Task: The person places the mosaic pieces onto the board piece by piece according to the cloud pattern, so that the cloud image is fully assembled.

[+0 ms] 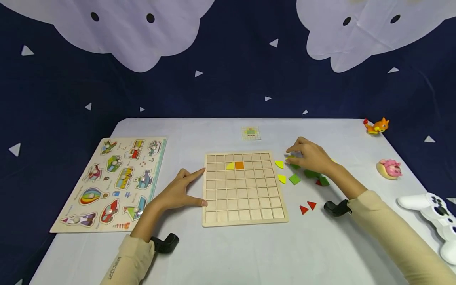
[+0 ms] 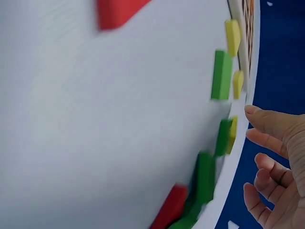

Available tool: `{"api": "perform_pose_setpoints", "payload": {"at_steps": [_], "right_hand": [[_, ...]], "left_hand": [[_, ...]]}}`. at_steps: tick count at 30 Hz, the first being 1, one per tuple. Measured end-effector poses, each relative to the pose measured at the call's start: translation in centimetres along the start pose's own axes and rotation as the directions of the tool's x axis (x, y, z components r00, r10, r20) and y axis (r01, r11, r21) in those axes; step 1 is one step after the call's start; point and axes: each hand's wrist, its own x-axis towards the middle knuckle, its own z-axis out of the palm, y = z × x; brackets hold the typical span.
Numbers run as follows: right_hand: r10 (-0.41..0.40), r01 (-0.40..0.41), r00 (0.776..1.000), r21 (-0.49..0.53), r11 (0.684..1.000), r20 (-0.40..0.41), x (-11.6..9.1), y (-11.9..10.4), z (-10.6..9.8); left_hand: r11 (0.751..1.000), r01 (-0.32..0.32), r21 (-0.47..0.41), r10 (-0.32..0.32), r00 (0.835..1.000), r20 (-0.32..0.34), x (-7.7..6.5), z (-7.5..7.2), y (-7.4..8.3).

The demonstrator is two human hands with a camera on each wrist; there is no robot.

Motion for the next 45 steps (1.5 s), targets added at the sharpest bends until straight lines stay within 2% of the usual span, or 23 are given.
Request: {"api": "perform_pose_setpoints", "payload": {"at_steps": [5, 13, 34, 45], "right_hand": [[0.011, -0.011, 0.999, 0.0, 1.0, -0.033, -0.4, 1.0, 0.2], [0.018, -0.018, 0.999, 0.013, 1.0, -0.027, -0.4, 1.7, 0.7], [0.042, -0.045, 0.996, -0.033, 0.998, -0.076, -0.7, 1.5, 1.0], [0.027, -0.028, 0.998, -0.022, 0.999, -0.05, -0.3, 1.6, 1.1]], "left_hand": [[1.0, 0.004, -0.002, -0.004, 1.0, -0.006, -0.1, -0.1, -0.2], [1.0, -0.001, -0.011, 0.001, 1.0, 0.0, -0.1, 0.0, -0.3], [1.0, -0.018, -0.011, 0.018, 1.0, 0.001, -0.1, 0.0, -0.2], [1.0, -0.018, -0.006, 0.018, 1.0, 0.0, 0.0, 0.0, -0.1]]}}
